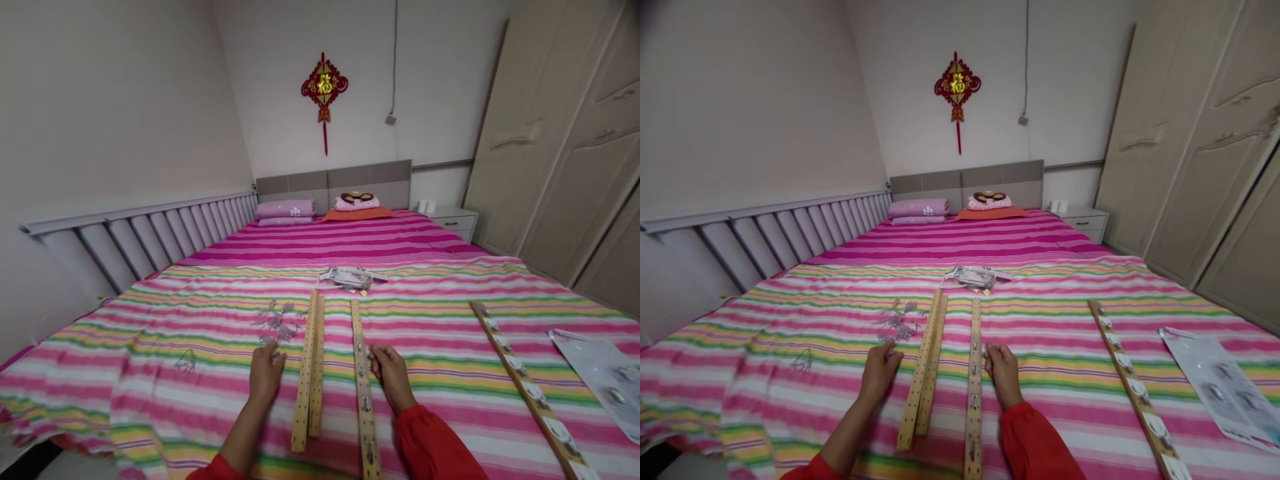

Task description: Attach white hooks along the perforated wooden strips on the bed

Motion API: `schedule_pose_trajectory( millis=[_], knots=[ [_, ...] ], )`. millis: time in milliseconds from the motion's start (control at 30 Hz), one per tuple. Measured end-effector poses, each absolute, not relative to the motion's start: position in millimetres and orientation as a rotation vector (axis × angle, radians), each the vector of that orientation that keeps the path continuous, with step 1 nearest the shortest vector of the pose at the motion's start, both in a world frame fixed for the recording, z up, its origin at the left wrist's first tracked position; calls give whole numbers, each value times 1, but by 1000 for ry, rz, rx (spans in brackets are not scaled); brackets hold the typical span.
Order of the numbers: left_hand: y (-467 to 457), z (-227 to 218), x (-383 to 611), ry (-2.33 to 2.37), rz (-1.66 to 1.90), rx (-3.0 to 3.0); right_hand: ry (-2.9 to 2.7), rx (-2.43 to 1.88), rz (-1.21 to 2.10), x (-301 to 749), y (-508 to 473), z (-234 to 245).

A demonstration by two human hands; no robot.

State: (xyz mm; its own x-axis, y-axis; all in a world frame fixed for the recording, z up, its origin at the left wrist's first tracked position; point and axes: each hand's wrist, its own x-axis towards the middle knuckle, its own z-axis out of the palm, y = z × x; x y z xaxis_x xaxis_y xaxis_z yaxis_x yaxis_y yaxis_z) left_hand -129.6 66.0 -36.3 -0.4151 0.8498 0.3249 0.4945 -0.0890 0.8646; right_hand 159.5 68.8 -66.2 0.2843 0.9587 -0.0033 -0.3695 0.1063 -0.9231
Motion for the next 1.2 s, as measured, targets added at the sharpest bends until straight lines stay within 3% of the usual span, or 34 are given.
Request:
schedule_pose_trajectory(
  millis=[133,267,433,600,1033,1200],
  knots=[
    [72,-42,-135,1870,1413,1620,-752,-1004,1132,160,66,-66],
    [70,-42,-140,1794,1496,1394,-747,-986,1140,162,66,-68],
    [62,-19,-135,1254,1698,689,-718,-968,1168,162,68,-70],
    [53,19,-106,833,1559,474,-686,-951,1194,164,68,-67],
    [16,48,-13,885,913,1939,-908,-841,1604,151,36,-18],
    [11,40,3,848,774,2179,-946,-821,1665,158,29,-7]
  ],
)
